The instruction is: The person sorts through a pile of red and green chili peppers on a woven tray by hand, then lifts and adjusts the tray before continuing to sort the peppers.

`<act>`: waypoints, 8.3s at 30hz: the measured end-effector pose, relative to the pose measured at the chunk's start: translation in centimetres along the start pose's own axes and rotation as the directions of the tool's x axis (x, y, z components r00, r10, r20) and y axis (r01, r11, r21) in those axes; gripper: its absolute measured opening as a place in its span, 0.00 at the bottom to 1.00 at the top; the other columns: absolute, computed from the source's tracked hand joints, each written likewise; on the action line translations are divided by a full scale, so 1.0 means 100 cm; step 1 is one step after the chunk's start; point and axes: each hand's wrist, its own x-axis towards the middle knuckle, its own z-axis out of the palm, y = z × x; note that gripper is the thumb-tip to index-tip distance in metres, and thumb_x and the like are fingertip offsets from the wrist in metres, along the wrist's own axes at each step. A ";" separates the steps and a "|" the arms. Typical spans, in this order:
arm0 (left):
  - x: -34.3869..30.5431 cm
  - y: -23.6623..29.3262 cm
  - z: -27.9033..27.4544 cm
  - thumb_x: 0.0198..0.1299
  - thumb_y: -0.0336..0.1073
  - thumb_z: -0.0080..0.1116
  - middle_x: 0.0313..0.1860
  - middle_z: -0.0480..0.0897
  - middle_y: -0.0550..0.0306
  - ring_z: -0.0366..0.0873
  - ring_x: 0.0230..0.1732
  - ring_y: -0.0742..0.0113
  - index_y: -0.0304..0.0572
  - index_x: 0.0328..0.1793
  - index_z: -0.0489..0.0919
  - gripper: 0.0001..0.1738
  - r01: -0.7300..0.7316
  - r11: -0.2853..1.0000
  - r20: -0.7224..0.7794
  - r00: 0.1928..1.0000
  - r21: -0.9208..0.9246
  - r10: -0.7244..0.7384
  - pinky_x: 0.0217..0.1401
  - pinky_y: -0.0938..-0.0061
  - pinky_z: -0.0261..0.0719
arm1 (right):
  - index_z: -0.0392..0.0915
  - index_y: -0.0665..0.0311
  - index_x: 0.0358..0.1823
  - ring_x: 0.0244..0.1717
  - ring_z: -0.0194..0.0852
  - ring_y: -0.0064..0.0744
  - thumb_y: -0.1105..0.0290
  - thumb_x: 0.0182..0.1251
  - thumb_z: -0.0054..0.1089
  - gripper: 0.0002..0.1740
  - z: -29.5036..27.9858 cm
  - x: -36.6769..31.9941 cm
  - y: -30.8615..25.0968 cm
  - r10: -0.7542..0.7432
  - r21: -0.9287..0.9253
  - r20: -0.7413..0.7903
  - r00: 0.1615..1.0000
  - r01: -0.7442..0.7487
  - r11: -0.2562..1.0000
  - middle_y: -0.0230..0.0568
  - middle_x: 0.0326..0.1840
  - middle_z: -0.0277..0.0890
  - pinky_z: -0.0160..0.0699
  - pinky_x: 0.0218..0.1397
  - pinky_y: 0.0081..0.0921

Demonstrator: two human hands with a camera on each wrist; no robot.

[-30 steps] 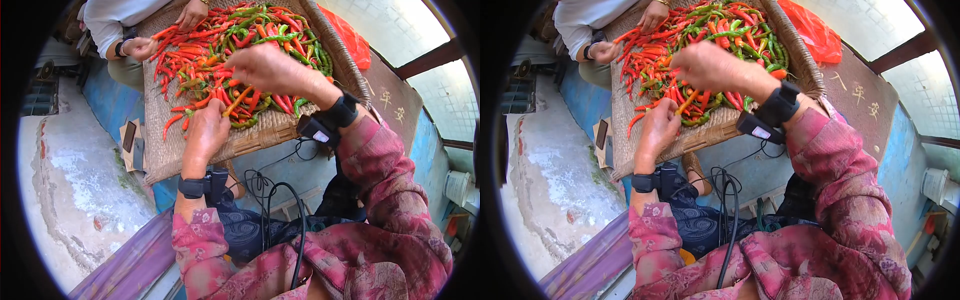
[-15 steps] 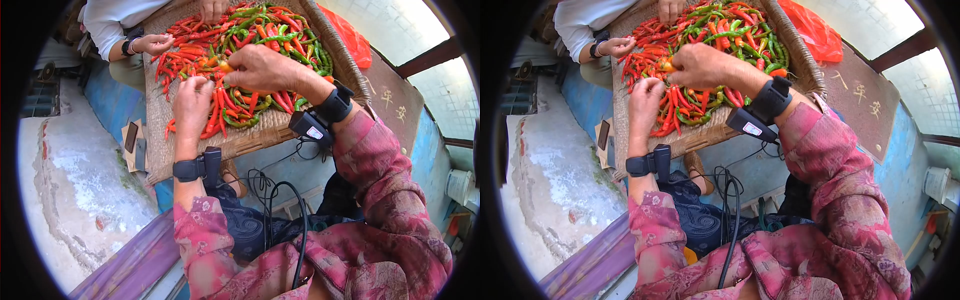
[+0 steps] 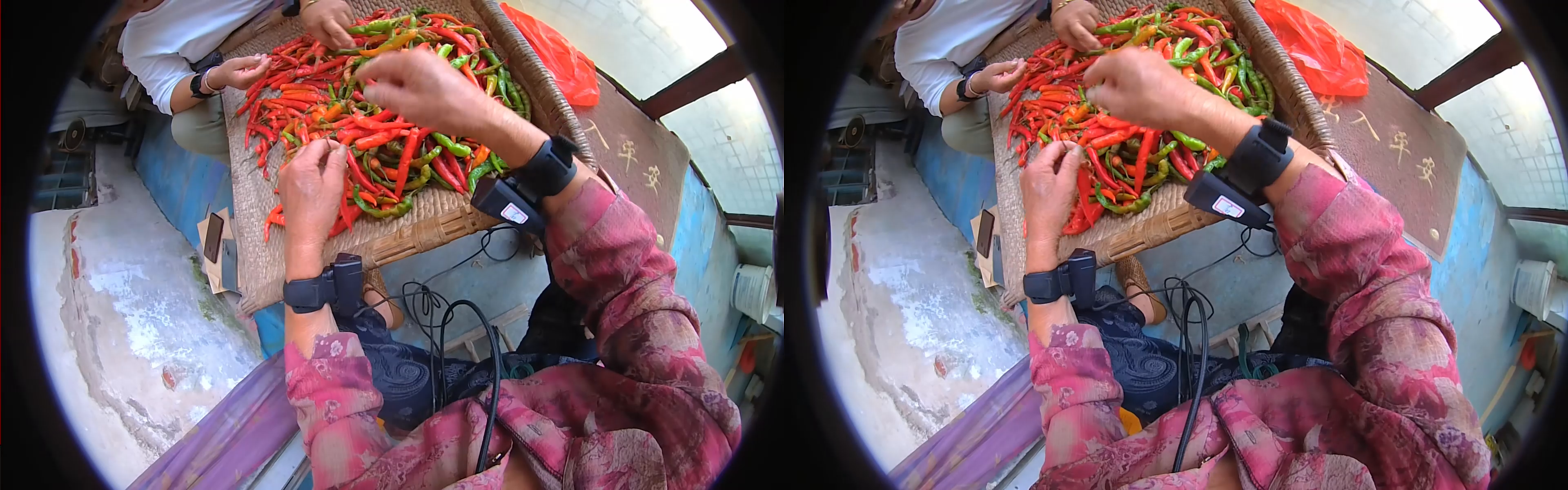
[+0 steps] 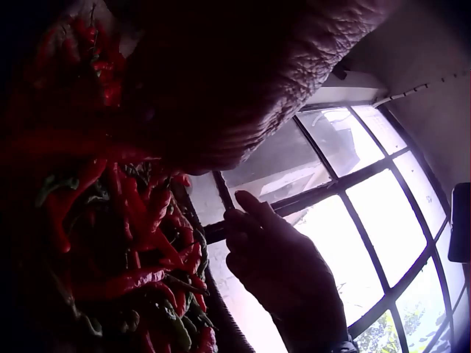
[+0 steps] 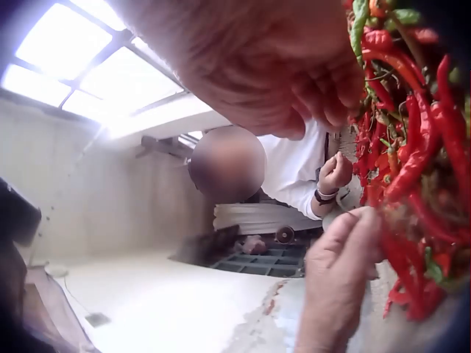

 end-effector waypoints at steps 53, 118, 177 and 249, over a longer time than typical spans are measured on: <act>-0.009 -0.048 -0.001 0.60 0.36 0.57 0.30 0.80 0.56 0.76 0.31 0.73 0.38 0.43 0.79 0.11 0.026 0.996 0.146 0.988 0.087 -0.038 0.34 0.76 0.75 | 0.73 0.71 0.36 0.23 0.69 0.33 0.61 0.64 0.55 0.16 0.025 -0.016 -0.014 -0.101 -0.029 0.217 0.971 0.110 0.994 0.45 0.20 0.68 0.68 0.29 0.34; -0.015 -0.019 -0.043 0.66 0.32 0.46 0.24 0.73 0.66 0.68 0.25 0.82 0.40 0.44 0.75 0.08 0.179 0.716 0.185 0.980 -0.675 -0.072 0.31 0.84 0.70 | 0.69 0.65 0.57 0.33 0.77 0.35 0.67 0.59 0.61 0.24 0.043 -0.024 -0.017 -0.103 -0.015 0.248 0.963 0.110 0.994 0.45 0.31 0.77 0.76 0.36 0.30; -0.263 -0.043 0.062 0.61 0.34 0.50 0.24 0.78 0.61 0.72 0.21 0.79 0.36 0.41 0.78 0.09 0.441 0.706 0.199 0.894 -0.554 -0.402 0.23 0.85 0.70 | 0.72 0.66 0.46 0.21 0.64 0.21 0.58 0.71 0.47 0.17 -0.064 -0.292 -0.026 0.388 0.872 0.101 0.916 -0.270 0.409 0.30 0.23 0.69 0.65 0.27 0.18; -0.268 -0.025 0.069 0.57 0.41 0.53 0.40 0.81 0.41 0.77 0.46 0.44 0.46 0.47 0.77 0.14 0.233 0.970 0.507 0.830 0.067 -0.234 0.49 0.57 0.73 | 0.71 0.64 0.47 0.29 0.64 0.22 0.59 0.69 0.51 0.15 -0.085 -0.326 0.001 0.431 0.924 -0.014 0.902 -0.153 0.350 0.30 0.27 0.68 0.65 0.33 0.22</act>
